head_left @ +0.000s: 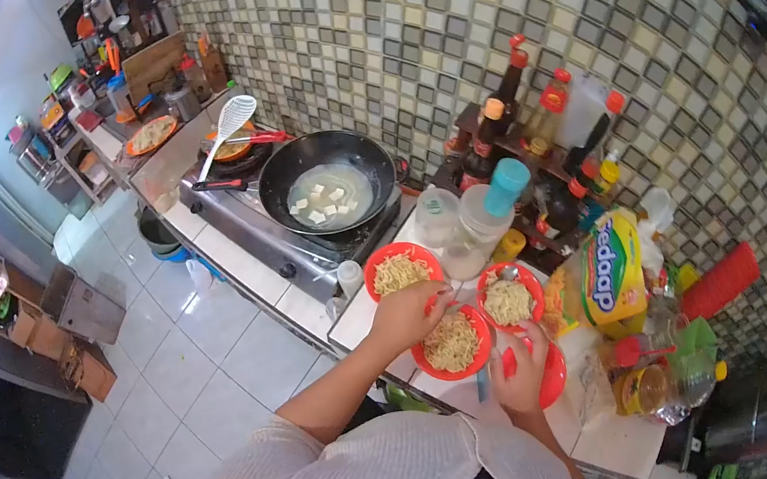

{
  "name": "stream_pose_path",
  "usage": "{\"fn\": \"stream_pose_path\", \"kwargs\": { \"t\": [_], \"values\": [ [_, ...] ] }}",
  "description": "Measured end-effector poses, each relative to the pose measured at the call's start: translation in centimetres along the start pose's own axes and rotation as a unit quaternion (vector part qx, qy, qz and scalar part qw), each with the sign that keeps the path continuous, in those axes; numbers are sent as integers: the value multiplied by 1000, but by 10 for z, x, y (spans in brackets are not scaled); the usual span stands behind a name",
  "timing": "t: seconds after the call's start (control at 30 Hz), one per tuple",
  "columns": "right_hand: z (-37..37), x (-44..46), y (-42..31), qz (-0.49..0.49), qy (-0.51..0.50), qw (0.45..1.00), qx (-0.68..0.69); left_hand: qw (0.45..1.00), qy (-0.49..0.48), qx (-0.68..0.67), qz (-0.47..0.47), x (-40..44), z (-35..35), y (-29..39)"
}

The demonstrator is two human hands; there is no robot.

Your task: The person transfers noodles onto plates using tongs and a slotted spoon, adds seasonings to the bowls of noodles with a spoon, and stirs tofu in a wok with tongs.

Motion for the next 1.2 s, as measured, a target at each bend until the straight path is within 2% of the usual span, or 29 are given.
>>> {"fn": "stream_pose_path", "kwargs": {
  "t": [0.07,0.1,0.17,0.23,0.3,0.33,0.37,0.43,0.5,0.57,0.7,0.77,0.8,0.87,0.9,0.97,1.0,1.07,1.13,1.17,1.2],
  "values": [
    [-14,-3,-35,-118,104,987,22,997,-26,-54,-52,-13,-21,2],
    [-18,9,-53,-122,60,991,-4,992,-24,-103,-69,-21,-18,-7],
    [27,40,-82,-40,-7,995,90,988,155,-3,-17,-39,-82,-30],
    [54,55,-105,-23,16,992,120,989,136,0,-65,-57,-114,-67],
    [102,65,-119,-32,-102,979,175,959,73,190,-196,-86,-136,-114],
    [113,82,-149,-84,-105,976,170,967,87,144,-191,-97,-152,-140],
    [134,92,-160,-85,-109,975,174,958,90,150,-226,-112,-167,-165],
    [193,104,-188,-111,-208,953,189,944,75,126,-297,-137,-208,-210],
    [233,128,-230,-123,-209,945,218,932,75,131,-329,-165,-246,-250],
    [284,148,-271,-79,-277,919,268,918,88,142,-361,-193,-289,-296],
    [357,188,-351,-157,-322,894,268,879,160,181,-411,-259,-364,-363],
    [383,214,-374,-158,-323,891,278,876,179,19,-448,-282,-393,-392],
    [399,227,-373,-146,-310,891,297,874,175,27,-453,-286,-403,-403],
    [411,268,-378,-126,-259,925,249,860,246,149,-422,-284,-428,-419],
    [421,290,-375,-140,-225,932,248,860,240,153,-424,-284,-426,-443],
    [452,338,-357,-85,-190,944,257,887,314,85,-328,-270,-421,-493],
    [469,363,-352,-70,-216,941,249,887,312,83,-329,-259,-418,-516],
    [499,416,-343,-160,-192,962,114,924,234,-5,-302,-217,-404,-559],
    [527,467,-321,-142,-173,974,33,930,193,-34,-312,-170,-400,-596],
    [543,488,-307,-137,-175,974,37,936,164,-9,-311,-141,-405,-602],
    [558,509,-290,-141,-156,977,-45,942,134,15,-308,-111,-409,-608]
  ]
}}
Point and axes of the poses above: each hand's wrist, its own x-axis towards the middle knuckle, its own z-axis out of the palm, y = z × x, the point moved 8 cm from there along x, towards the middle knuckle, and after that the axes turned 3 degrees about x, right-handed, at the moved point
